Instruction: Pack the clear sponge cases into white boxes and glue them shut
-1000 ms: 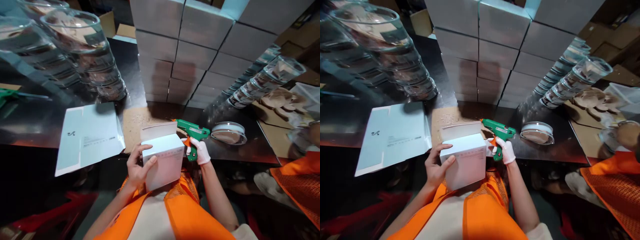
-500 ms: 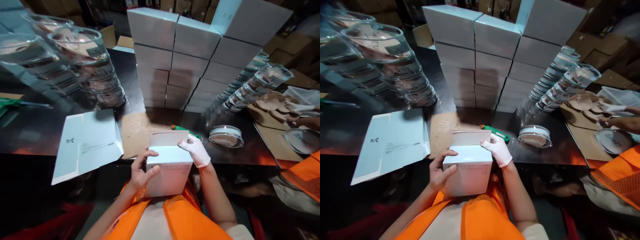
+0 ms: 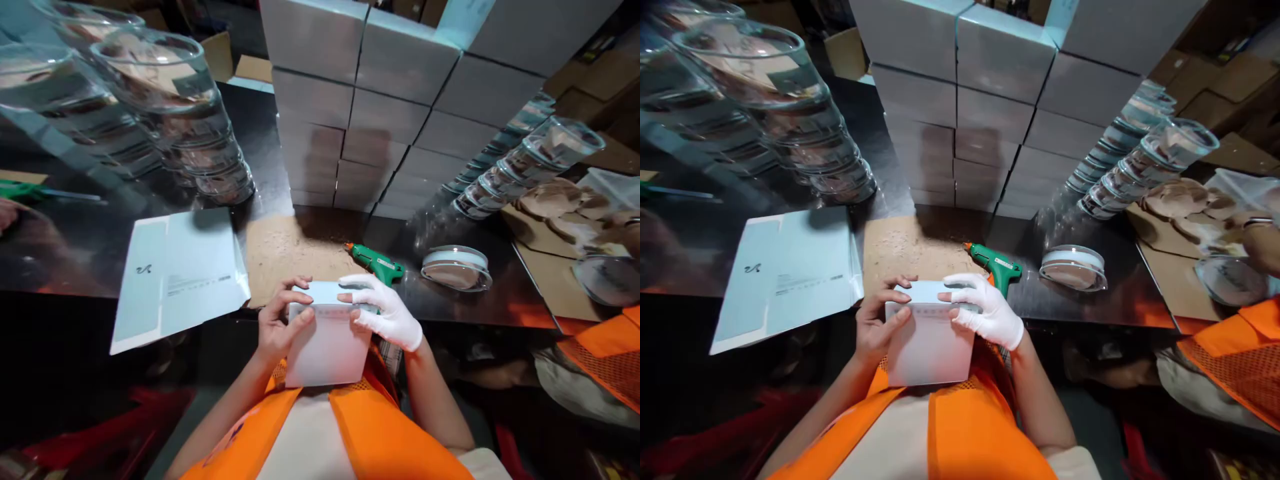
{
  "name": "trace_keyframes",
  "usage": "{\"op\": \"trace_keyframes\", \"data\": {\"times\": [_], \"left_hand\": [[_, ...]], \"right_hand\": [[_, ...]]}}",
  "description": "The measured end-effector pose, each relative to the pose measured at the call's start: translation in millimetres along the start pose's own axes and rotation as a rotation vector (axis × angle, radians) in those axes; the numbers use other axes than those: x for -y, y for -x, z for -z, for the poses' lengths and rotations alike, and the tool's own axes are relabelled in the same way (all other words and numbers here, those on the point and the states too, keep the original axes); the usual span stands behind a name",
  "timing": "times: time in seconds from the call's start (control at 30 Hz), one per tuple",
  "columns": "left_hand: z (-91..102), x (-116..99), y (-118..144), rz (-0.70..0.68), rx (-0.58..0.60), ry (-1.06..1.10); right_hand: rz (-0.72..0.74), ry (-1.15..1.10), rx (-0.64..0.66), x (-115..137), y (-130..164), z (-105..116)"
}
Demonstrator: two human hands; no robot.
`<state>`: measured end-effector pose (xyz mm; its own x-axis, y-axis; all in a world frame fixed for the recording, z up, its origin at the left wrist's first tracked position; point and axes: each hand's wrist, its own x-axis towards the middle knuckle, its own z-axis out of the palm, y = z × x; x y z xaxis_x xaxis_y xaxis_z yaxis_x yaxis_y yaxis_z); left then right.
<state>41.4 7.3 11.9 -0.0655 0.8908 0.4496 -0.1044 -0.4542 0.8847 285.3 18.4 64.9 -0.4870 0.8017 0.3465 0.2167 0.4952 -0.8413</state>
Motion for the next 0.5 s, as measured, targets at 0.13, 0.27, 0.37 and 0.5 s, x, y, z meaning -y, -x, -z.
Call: {"op": "trace_keyframes", "data": {"times": [0.13, 0.27, 0.37, 0.5], "left_hand": [[-4.4, -10, -2, 0.007, 0.03, -0.025], [-1.8, -17, -16, 0.213, -0.329, -0.049], [-1.3, -16, -31, 0.527, -0.606, 0.133], [-10.8, -16, -43, 0.787, -0.468, 0.425]], "right_hand": [[-0.03, 0.048, -0.035, -12, 11, -4], [-0.022, 0.459, -0.427, -16, 39, -15], [0.303, 0.892, -0.492, -19, 55, -29], [0.615, 1.178, -0.343, -9, 46, -28]]}}
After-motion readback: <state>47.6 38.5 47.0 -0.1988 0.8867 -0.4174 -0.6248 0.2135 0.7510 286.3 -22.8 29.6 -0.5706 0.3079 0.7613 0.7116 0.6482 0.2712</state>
